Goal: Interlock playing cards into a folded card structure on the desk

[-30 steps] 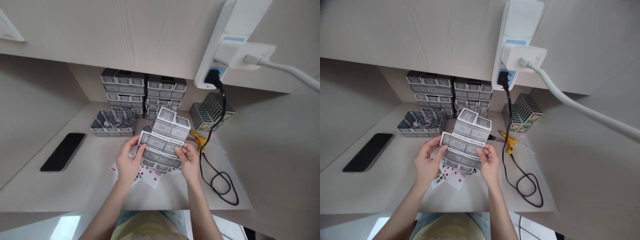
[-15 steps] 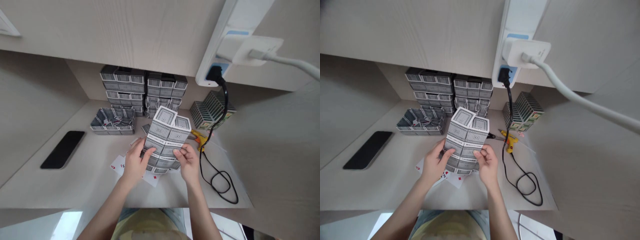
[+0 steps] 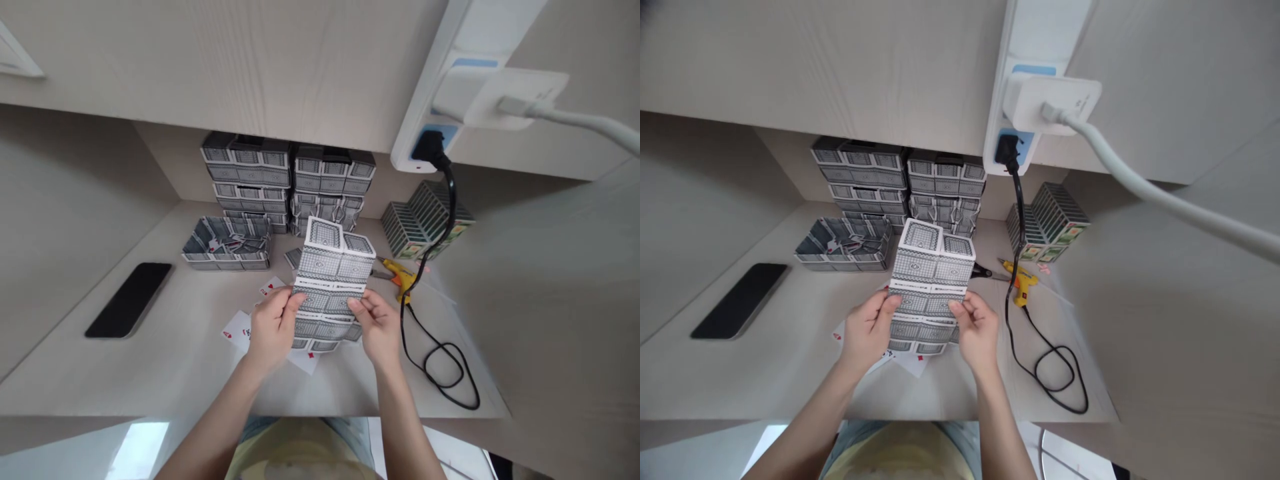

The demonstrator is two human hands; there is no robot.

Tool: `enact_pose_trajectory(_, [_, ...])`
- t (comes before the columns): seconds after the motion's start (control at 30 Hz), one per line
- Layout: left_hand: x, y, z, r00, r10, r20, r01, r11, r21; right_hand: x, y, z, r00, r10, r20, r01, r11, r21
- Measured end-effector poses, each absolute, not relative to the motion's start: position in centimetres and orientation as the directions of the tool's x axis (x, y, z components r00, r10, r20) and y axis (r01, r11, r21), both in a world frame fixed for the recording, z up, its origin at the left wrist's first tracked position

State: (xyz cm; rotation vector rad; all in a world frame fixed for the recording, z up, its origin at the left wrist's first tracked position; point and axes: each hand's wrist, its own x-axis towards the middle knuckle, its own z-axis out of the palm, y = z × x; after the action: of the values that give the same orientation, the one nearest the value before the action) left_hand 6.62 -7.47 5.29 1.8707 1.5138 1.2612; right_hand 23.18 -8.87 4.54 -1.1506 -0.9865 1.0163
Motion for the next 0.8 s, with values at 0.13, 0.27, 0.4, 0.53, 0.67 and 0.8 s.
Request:
enact_pose_trajectory(0.13, [6.8,-7.7,5.4,-0.041,0.904,0.426,0.528,-0.342,0.777,23.2,-9.0,4.5,0.195,0.980,0.045,-0.153,0.076,-0.985])
enact_pose_trajectory(0.27, [6.9,-7.8,5.2,-0.081,0.898,0.433,0.550,-0.322,0.771,23.2,-9.0,4.4,0.146,0.989,0.009,-0.181,0.035,-0.983])
enact_pose_trajectory(0.4, [6.4,-7.1,5.1,-0.039,0.942,0.333,0.565,-0.254,0.785,23.2,-8.9,4.0,0.193,0.981,0.019,-0.158,0.050,-0.986])
enact_pose_trajectory(0.53, [5.6,-6.8,5.4,-0.015,0.904,0.427,0.560,-0.346,0.753,23.5,-8.5,3.6,0.253,0.967,0.011,-0.194,0.062,-0.979])
enact_pose_trajectory(0.67, [5.6,-7.9,4.9,-0.110,0.840,0.532,0.669,-0.334,0.665,23.9,-8.1,3.2,0.341,0.940,-0.018,-0.248,0.071,-0.966])
enact_pose_trajectory(0.8, [6.3,-9.1,3.2,0.025,0.869,0.494,0.686,-0.375,0.624,23.6,-7.9,3.0,0.362,0.931,-0.046,-0.268,0.056,-0.962])
